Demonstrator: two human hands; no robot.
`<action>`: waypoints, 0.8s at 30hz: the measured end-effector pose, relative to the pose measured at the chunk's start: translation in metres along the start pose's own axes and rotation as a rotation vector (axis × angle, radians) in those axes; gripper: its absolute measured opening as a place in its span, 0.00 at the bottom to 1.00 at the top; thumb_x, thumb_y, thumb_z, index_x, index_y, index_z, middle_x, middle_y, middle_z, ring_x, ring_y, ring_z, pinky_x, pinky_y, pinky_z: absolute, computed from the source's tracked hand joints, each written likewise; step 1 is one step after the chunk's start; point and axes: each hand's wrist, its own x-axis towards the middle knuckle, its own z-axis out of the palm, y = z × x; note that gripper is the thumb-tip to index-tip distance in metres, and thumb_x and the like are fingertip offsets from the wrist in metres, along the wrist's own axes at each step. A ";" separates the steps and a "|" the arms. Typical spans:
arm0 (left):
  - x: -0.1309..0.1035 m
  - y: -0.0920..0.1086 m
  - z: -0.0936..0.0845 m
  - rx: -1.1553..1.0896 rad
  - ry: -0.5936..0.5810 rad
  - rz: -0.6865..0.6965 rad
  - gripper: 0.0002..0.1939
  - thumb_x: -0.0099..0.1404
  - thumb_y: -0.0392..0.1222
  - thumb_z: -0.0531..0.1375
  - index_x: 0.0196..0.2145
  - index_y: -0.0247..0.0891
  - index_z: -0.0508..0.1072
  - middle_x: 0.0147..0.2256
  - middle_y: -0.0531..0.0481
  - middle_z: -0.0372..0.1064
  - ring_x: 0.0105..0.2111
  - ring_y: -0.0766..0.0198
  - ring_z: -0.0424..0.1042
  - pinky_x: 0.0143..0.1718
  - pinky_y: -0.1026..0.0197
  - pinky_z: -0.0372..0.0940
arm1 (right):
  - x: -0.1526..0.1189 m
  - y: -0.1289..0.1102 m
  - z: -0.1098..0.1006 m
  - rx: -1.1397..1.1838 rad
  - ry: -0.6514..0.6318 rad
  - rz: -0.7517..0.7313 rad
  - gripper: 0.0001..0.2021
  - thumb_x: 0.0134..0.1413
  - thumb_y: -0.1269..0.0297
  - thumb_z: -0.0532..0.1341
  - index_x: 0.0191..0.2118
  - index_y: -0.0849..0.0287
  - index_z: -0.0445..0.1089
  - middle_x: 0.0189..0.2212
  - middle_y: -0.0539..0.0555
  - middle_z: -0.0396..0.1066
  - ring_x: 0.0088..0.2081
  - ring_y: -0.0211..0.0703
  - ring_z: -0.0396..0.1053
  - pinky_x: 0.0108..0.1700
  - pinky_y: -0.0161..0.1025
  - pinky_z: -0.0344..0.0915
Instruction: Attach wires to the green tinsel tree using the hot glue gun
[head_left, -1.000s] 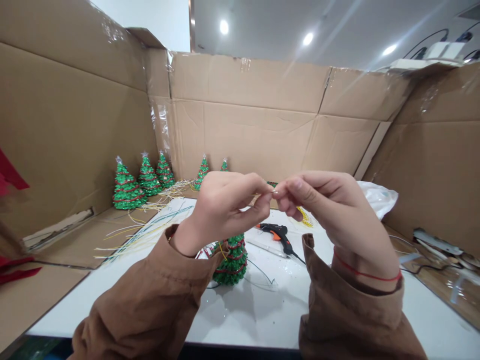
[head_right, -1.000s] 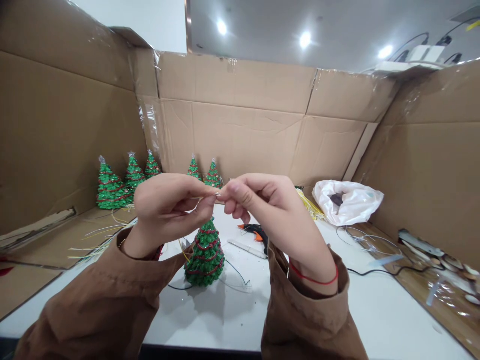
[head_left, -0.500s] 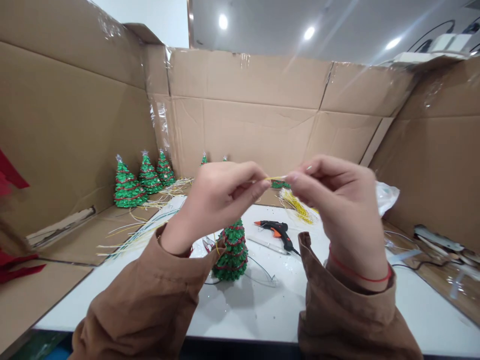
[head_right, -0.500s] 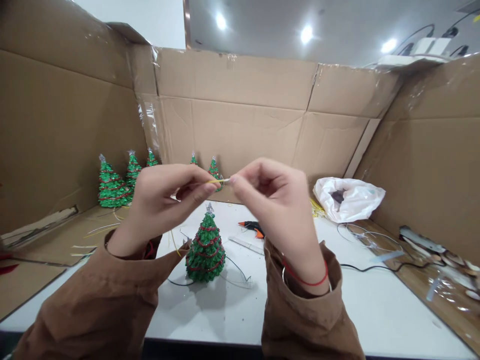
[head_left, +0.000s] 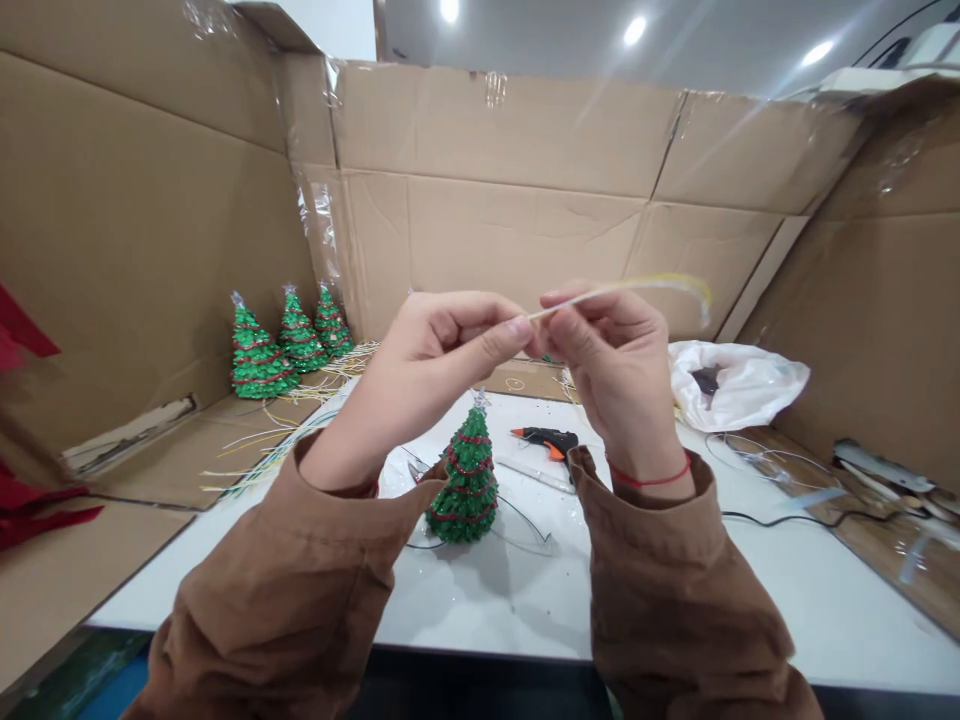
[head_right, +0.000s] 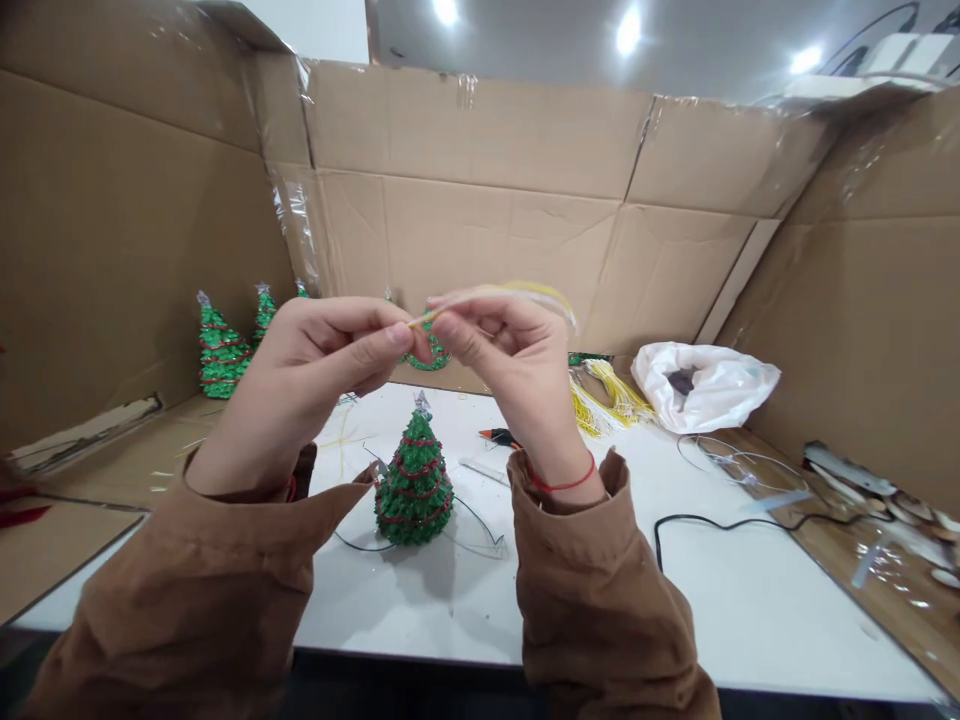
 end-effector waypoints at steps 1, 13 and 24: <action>0.000 0.001 -0.001 -0.020 -0.010 -0.019 0.12 0.66 0.40 0.55 0.27 0.35 0.73 0.16 0.56 0.56 0.16 0.74 0.55 0.15 0.68 0.49 | 0.000 0.000 0.000 0.004 -0.024 -0.019 0.15 0.46 0.48 0.64 0.35 0.52 0.73 0.34 0.51 0.71 0.34 0.38 0.70 0.32 0.38 0.69; 0.002 0.012 -0.008 -0.027 -0.110 -0.294 0.16 0.63 0.48 0.56 0.25 0.34 0.75 0.13 0.56 0.52 0.15 0.74 0.51 0.14 0.68 0.45 | 0.005 0.006 -0.014 0.171 0.370 -0.191 0.08 0.55 0.58 0.61 0.32 0.53 0.75 0.28 0.48 0.69 0.22 0.28 0.60 0.20 0.30 0.56; 0.005 -0.004 -0.003 -0.249 -0.221 -0.346 0.19 0.63 0.54 0.56 0.28 0.35 0.74 0.13 0.56 0.54 0.14 0.73 0.53 0.16 0.67 0.49 | 0.000 0.003 0.000 -0.137 0.194 -0.175 0.12 0.52 0.54 0.62 0.27 0.59 0.73 0.25 0.49 0.70 0.24 0.32 0.66 0.22 0.31 0.62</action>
